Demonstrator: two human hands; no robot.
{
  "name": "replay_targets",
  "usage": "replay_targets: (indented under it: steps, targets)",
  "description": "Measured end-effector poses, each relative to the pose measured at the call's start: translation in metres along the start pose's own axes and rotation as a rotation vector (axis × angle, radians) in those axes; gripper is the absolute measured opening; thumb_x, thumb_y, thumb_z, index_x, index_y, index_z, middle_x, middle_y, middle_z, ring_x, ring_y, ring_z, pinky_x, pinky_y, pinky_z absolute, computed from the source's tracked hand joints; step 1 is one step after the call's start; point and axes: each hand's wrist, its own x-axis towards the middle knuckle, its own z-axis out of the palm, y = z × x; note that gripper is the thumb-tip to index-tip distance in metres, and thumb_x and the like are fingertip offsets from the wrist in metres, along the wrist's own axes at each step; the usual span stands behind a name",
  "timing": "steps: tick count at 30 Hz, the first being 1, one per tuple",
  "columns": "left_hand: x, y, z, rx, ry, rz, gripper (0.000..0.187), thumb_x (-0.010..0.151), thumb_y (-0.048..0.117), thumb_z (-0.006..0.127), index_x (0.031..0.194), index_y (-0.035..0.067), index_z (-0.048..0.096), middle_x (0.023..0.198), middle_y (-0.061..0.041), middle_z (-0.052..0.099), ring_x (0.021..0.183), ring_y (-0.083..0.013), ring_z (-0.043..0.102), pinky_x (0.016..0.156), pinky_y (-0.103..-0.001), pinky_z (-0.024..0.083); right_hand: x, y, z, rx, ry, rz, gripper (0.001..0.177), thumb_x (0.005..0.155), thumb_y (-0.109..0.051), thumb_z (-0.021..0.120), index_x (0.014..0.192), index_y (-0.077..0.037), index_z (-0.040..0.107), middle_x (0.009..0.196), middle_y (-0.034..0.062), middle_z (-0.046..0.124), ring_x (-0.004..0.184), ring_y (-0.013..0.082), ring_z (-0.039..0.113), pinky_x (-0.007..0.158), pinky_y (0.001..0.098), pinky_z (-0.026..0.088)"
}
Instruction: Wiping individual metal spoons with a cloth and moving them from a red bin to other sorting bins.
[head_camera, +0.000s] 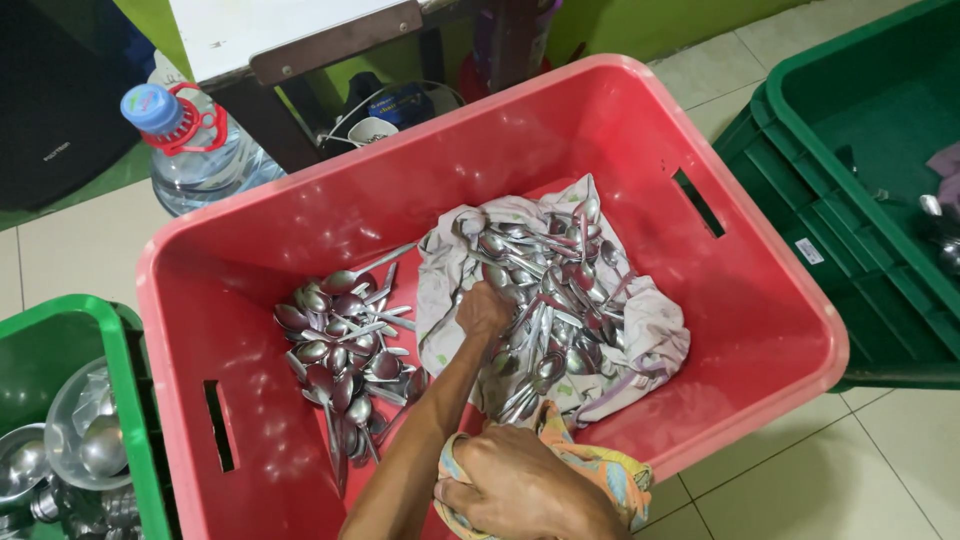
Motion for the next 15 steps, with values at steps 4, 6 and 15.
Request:
replay_targets:
  steps: [4, 6, 15]
  targets:
    - [-0.017, 0.015, -0.028, -0.136, -0.065, -0.086, 0.027, 0.084, 0.020, 0.061, 0.098, 0.000, 0.072, 0.089, -0.016, 0.072, 0.082, -0.0312, 0.071, 0.077, -0.045, 0.056, 0.002, 0.003, 0.003, -0.019, -0.015, -0.002, 0.037, 0.095, -0.035, 0.060, 0.089, 0.001, 0.065, 0.089, 0.0243, 0.069, 0.079, 0.0478, 0.064, 0.074, 0.0550, 0.050]
    - [-0.028, 0.022, -0.044, -0.190, -0.158, -0.132, 0.027, 0.086, 0.026, 0.061, 0.089, 0.004, 0.076, 0.088, -0.014, 0.074, 0.084, -0.0303, 0.071, 0.080, -0.044, 0.055, 0.003, 0.004, 0.005, -0.012, 0.000, -0.026, 0.038, 0.092, -0.033, 0.059, 0.085, 0.004, 0.067, 0.087, 0.0264, 0.068, 0.077, 0.0482, 0.062, 0.074, 0.0562, 0.048]
    - [-0.022, 0.019, -0.018, -0.328, -0.105, -0.165, 0.051, 0.086, 0.055, 0.070, 0.062, 0.009, 0.066, 0.069, -0.008, 0.067, 0.063, -0.0245, 0.061, 0.068, -0.041, 0.051, -0.001, 0.003, 0.000, 0.009, -0.018, 0.014, 0.035, 0.093, -0.033, 0.059, 0.090, 0.001, 0.066, 0.091, 0.0222, 0.068, 0.082, 0.0427, 0.063, 0.074, 0.0532, 0.050]
